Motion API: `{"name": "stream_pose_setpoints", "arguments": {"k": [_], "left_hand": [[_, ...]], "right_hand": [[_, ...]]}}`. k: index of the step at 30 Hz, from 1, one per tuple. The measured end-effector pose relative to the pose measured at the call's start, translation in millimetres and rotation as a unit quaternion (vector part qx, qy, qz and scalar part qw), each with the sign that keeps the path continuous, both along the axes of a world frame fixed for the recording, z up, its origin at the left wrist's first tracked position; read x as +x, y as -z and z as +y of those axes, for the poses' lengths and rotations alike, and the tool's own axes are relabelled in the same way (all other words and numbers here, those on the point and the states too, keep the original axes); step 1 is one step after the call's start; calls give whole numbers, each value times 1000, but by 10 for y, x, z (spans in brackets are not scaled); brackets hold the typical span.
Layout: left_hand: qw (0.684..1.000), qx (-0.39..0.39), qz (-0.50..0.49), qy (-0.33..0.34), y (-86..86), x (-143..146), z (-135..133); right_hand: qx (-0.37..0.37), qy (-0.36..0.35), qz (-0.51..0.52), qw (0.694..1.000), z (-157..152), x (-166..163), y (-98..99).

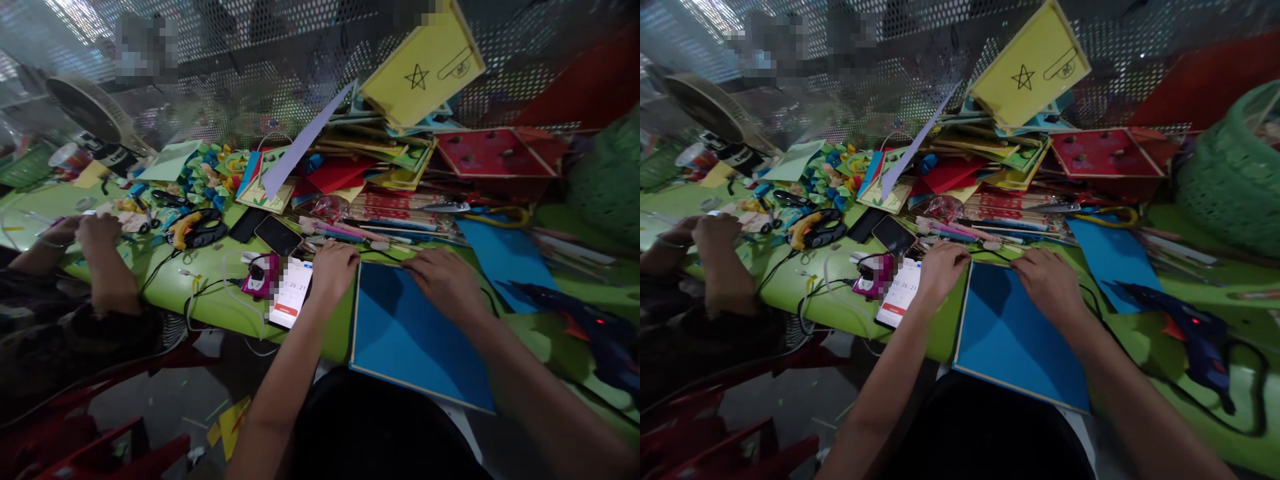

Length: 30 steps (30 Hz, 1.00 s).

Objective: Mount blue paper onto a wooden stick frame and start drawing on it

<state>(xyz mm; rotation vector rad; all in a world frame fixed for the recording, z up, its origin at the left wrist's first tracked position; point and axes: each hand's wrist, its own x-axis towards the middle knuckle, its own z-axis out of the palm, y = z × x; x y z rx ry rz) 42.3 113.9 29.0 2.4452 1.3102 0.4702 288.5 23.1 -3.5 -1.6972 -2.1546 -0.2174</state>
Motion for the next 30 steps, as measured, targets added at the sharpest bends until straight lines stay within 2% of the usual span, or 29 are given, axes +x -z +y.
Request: {"name": "stream_pose_setpoints", "arguments": {"k": [12, 17, 23, 26, 28, 30], "left_hand": [[1000, 11, 22, 19, 37, 52, -24], [999, 18, 29, 26, 51, 75, -7], [999, 28, 25, 35, 95, 61, 33], [998, 33, 22, 41, 107, 65, 39], [998, 36, 22, 43, 112, 69, 40], [998, 38, 22, 42, 116, 69, 45]], "right_hand": [[-20, 5, -7, 1000, 40, -74, 5], [-21, 29, 29, 999, 43, -58, -48], [55, 131, 126, 982, -162, 389, -241], [82, 177, 166, 967, -278, 632, -265], [86, 193, 175, 962, -314, 728, -244], [58, 185, 173, 966, -318, 766, -210]]}}
